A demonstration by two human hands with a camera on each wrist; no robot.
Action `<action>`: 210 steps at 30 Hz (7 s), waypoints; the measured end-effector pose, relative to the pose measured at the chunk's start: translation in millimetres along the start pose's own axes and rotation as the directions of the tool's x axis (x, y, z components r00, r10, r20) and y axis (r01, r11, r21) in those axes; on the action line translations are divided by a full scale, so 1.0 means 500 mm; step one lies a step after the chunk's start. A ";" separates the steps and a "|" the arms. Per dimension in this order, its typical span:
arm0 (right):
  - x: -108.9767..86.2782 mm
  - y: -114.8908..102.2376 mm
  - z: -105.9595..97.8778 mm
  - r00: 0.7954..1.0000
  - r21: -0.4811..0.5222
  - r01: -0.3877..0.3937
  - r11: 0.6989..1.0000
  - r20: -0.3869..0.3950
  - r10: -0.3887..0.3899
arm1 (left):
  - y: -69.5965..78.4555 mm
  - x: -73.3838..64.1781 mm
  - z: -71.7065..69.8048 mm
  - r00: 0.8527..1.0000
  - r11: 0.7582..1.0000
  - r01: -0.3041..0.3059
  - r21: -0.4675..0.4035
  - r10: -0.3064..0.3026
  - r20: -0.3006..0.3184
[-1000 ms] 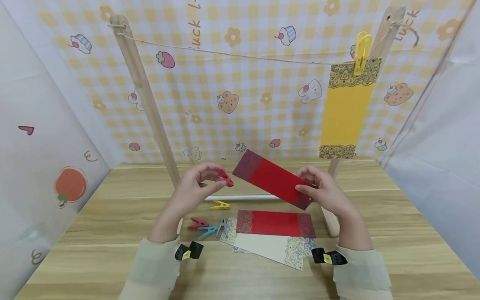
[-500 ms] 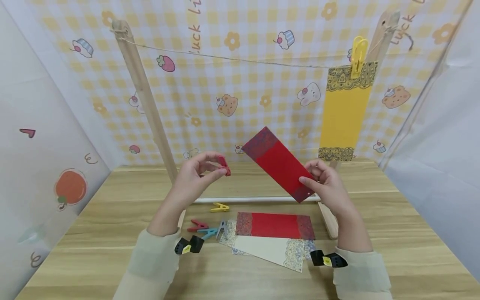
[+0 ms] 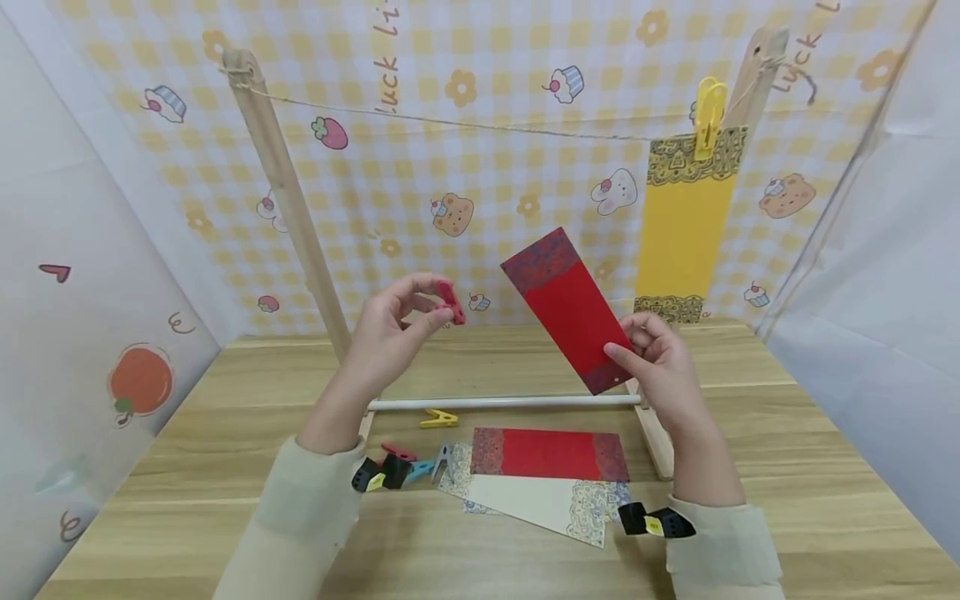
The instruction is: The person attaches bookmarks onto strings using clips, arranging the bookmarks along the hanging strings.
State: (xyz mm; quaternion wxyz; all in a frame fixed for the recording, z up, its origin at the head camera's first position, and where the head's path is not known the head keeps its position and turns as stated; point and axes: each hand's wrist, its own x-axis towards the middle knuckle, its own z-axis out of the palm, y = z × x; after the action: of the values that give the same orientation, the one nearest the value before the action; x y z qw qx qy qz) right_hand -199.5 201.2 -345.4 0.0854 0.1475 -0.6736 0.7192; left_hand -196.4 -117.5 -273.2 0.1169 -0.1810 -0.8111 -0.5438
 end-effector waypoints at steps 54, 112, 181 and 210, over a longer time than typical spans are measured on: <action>0.020 -0.047 0.061 0.861 0.299 0.201 0.933 -0.508 -0.022 | 0.216 0.133 0.038 0.898 0.905 -0.425 -0.020 0.419 -0.134; 0.038 -0.048 0.089 0.843 0.303 0.230 0.925 -0.537 -0.034 | 0.289 0.231 0.144 0.900 0.882 -0.431 -0.187 0.408 -0.151; 0.042 -0.030 0.037 0.874 0.249 0.248 0.936 -0.474 -0.105 | 0.270 0.191 0.145 0.950 0.949 -0.309 -0.062 0.305 -0.070; 0.013 -0.062 0.011 0.916 0.226 0.341 0.912 -0.297 -0.269 | 0.205 0.116 0.125 0.907 0.900 -0.417 -0.127 0.401 -0.130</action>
State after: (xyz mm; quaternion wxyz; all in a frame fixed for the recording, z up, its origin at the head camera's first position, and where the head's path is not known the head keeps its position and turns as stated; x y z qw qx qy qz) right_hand -194.9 197.7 -313.6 0.2637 0.1665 -0.5191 0.7958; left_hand -205.5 -15.0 -188.2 0.2549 -0.3282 -0.7043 -0.5756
